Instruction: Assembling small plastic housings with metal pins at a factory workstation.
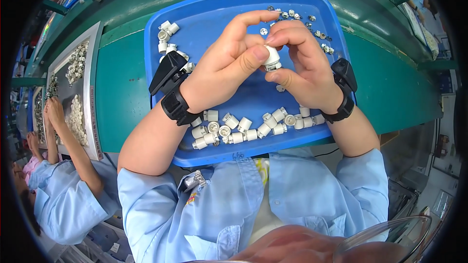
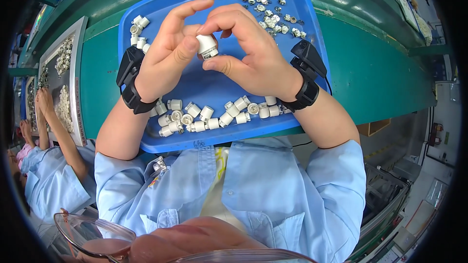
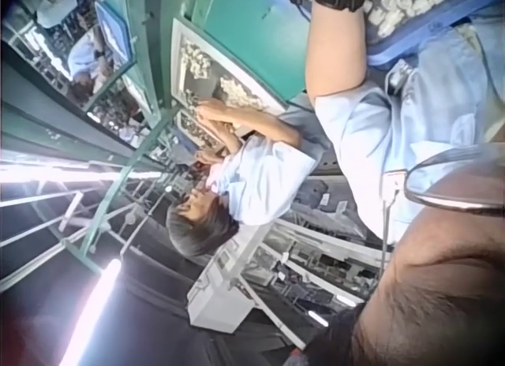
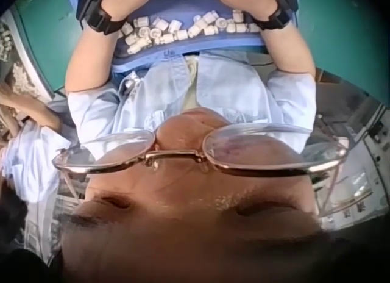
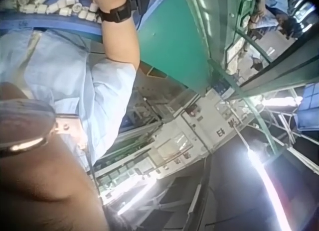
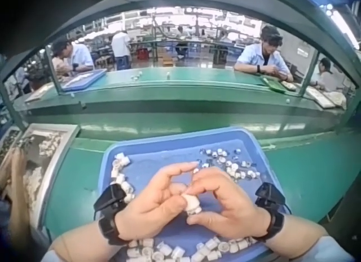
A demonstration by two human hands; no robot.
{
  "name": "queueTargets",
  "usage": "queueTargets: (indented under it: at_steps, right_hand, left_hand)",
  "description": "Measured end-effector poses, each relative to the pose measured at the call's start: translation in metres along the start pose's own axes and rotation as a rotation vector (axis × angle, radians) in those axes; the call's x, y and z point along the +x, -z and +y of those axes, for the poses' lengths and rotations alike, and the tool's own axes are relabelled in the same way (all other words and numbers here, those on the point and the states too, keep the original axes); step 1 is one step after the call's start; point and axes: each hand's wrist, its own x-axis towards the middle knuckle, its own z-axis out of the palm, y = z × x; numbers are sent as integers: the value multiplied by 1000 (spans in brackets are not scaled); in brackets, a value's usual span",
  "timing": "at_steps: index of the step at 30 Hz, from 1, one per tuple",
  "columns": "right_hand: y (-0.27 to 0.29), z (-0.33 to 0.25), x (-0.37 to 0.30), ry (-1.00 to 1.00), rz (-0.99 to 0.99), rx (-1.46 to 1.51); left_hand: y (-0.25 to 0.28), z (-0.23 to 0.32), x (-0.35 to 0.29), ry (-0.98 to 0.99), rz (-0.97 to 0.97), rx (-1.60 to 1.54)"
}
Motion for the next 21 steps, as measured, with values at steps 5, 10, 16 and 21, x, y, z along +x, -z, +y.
queueTargets:
  at_steps: [5, 10, 16, 21]
  right_hand:
    - [0, -11, 5, -9, 44, -22]
    - [4, -14, 3, 180, 4, -478]
    - [-3, -16, 0, 332, 102, -656]
    - [-4, -17, -3, 363, 126, -683]
  left_hand:
    - [2, 0, 0, -16, -6, 28]
    - [2, 0, 0, -3, -61, 37]
    - [-3, -3, -1, -6, -108, 37]
    - [-2, -1, -2, -11, -170, 28]
